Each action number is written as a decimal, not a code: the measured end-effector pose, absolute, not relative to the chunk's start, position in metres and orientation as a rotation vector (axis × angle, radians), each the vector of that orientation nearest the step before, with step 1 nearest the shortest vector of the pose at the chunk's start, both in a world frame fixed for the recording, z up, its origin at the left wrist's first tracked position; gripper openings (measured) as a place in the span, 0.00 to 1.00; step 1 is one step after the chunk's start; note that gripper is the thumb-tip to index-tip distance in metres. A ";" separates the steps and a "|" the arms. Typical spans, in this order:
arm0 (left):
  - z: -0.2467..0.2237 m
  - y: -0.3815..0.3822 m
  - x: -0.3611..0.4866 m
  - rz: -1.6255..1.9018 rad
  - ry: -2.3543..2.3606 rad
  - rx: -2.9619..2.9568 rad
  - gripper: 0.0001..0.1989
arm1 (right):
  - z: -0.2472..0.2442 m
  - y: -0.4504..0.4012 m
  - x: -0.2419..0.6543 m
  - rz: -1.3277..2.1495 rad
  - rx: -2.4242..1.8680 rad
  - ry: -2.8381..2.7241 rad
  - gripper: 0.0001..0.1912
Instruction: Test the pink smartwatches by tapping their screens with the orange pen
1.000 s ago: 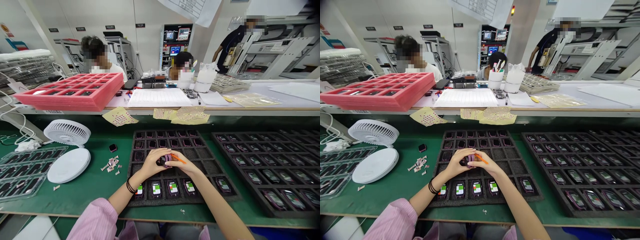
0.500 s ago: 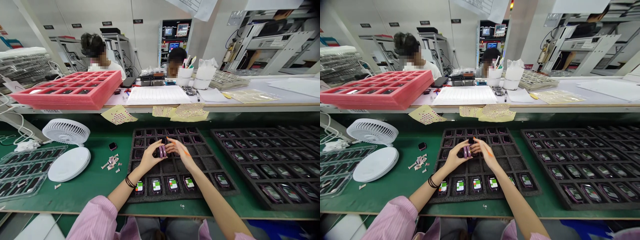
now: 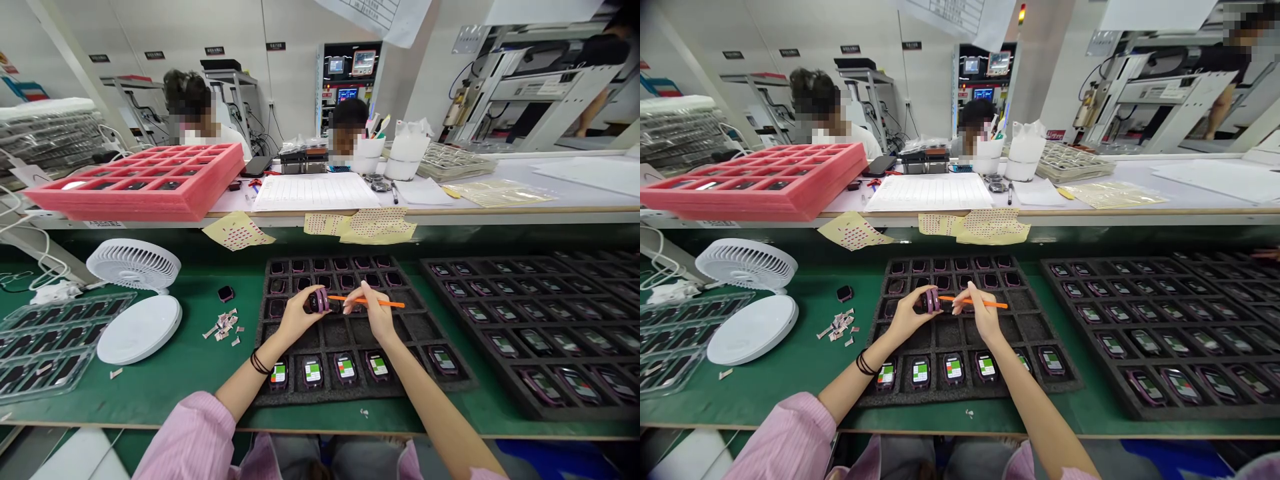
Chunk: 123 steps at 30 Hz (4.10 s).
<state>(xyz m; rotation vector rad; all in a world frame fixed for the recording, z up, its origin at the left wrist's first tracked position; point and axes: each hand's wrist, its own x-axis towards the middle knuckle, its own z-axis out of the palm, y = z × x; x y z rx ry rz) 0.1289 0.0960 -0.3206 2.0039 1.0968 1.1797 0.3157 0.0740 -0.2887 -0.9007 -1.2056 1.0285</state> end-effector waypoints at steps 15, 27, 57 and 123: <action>-0.323 0.095 0.130 1.170 1.097 2.017 0.25 | -0.294 0.074 0.315 0.918 -0.808 -1.255 0.28; -0.321 0.095 0.131 1.153 1.117 2.023 0.25 | -0.297 0.071 0.313 0.789 -0.795 -1.344 0.27; -0.320 0.094 0.131 1.139 1.121 2.048 0.24 | -0.291 0.070 0.307 0.811 -0.808 -1.396 0.29; -0.265 0.033 0.097 0.167 1.424 2.441 0.03 | -0.289 -0.010 0.304 0.768 -1.152 -2.037 0.09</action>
